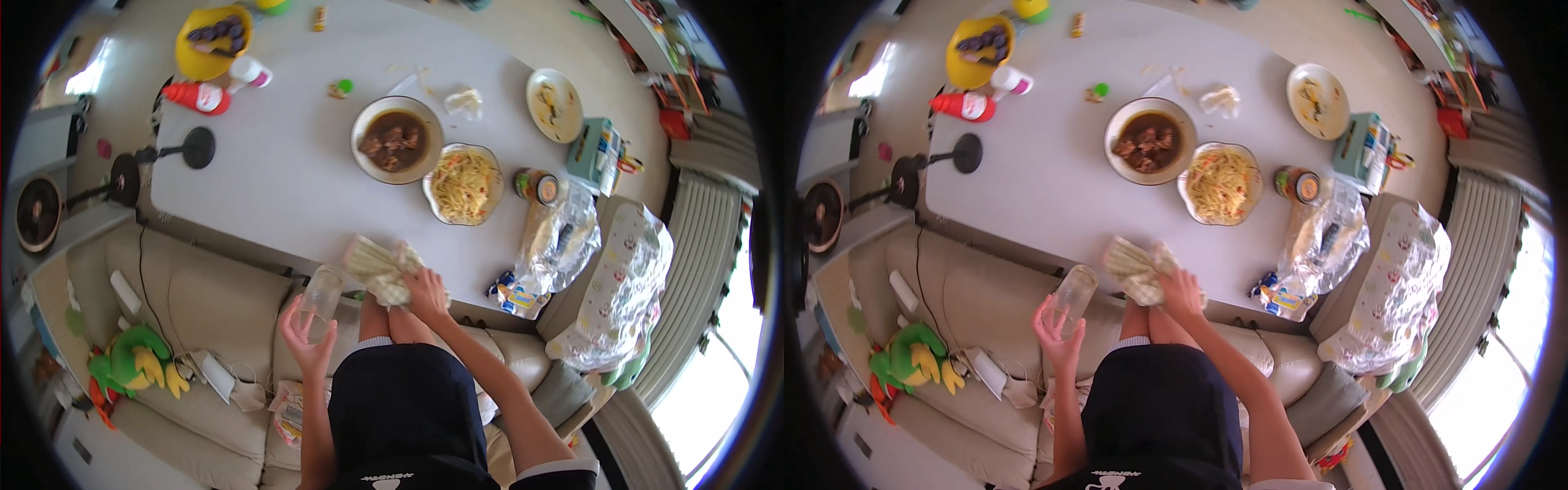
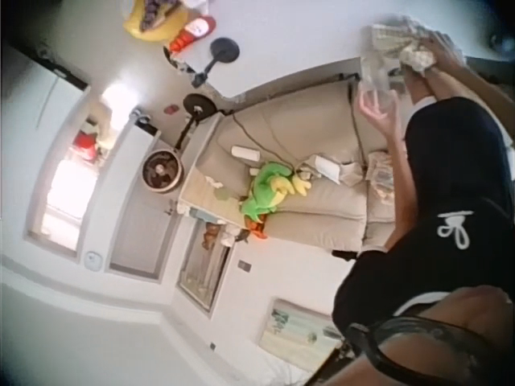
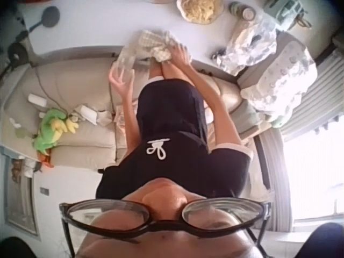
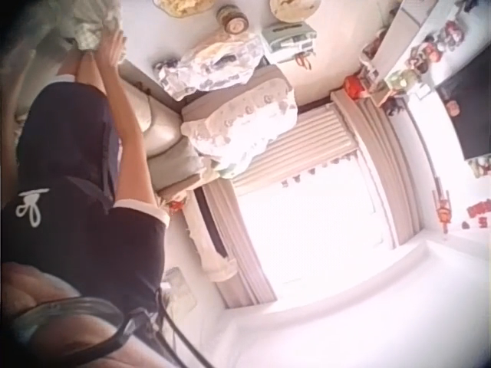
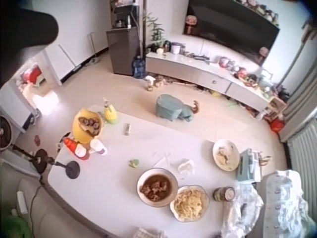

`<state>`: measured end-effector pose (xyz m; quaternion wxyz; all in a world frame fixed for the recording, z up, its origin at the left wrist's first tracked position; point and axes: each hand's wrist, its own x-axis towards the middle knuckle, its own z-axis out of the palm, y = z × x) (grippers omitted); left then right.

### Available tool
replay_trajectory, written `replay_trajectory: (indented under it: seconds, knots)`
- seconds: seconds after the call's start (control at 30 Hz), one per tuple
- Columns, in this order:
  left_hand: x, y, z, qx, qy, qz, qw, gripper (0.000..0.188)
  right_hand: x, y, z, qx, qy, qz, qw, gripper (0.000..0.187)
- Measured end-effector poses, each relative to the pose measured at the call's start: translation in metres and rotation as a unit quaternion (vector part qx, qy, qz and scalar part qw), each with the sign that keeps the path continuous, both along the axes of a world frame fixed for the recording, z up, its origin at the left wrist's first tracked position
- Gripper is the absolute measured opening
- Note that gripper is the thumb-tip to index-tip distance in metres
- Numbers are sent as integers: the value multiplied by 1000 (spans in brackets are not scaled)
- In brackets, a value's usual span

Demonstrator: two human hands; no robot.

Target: The person wipes a table with a cloth and a wet wipe, moving dishes and containers aside, and places trash into a small bin.

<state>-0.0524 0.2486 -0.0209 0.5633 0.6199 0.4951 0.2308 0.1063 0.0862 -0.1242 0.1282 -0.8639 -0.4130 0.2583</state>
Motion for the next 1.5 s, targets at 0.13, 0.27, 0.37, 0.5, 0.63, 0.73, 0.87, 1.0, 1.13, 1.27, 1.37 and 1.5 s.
replay_trajectory:
  seconds: [0.13, 0.27, 0.37, 0.5, 0.63, 0.73, 0.87, 1.0, 1.13, 1.27, 1.37, 1.5]
  knots:
    - [30, -6, -11, 1, 12, -102, 995, 65, 5, -84, -11, -92, -92, -184, 974, 30]
    - [64, -25, -25, 12, 52, -226, 973, 64, 17, -93, -41, -98, -169, -325, 925, 40]
    - [85, -41, -31, 27, 68, -300, 951, 65, 30, -68, -60, -115, -201, -435, 870, 34]
    - [100, -55, -33, 10, 61, -339, 939, 65, 64, -58, -69, -76, -242, -490, 834, 15]
    - [105, -63, -36, 20, 53, -360, 931, 66, 99, -73, -75, -26, -245, -449, 859, 18]
    - [106, -66, -41, 15, 52, -357, 932, 67, 126, -85, -70, -5, -222, -406, 886, 23]
    - [103, -61, -44, 10, 71, -325, 943, 67, 123, -85, -62, -22, -271, -389, 880, 41]
    - [93, -43, -43, 15, 107, -296, 949, 66, 76, -74, -24, -87, -151, -455, 873, 60]
    - [80, -29, -42, 2, 95, -233, 968, 65, 60, -67, -35, -131, -102, -466, 869, 73]
    - [69, -18, -37, 15, 96, -179, 979, 64, 52, -73, -52, -70, -155, -477, 862, 67]
    - [56, -5, -30, 18, 88, -110, 990, 62, 37, -65, -34, -30, -112, -461, 880, 60]
    - [35, 9, -14, 51, 115, -12, 992, 62, 0, -5, 12, -13, 16, -303, 953, 66]
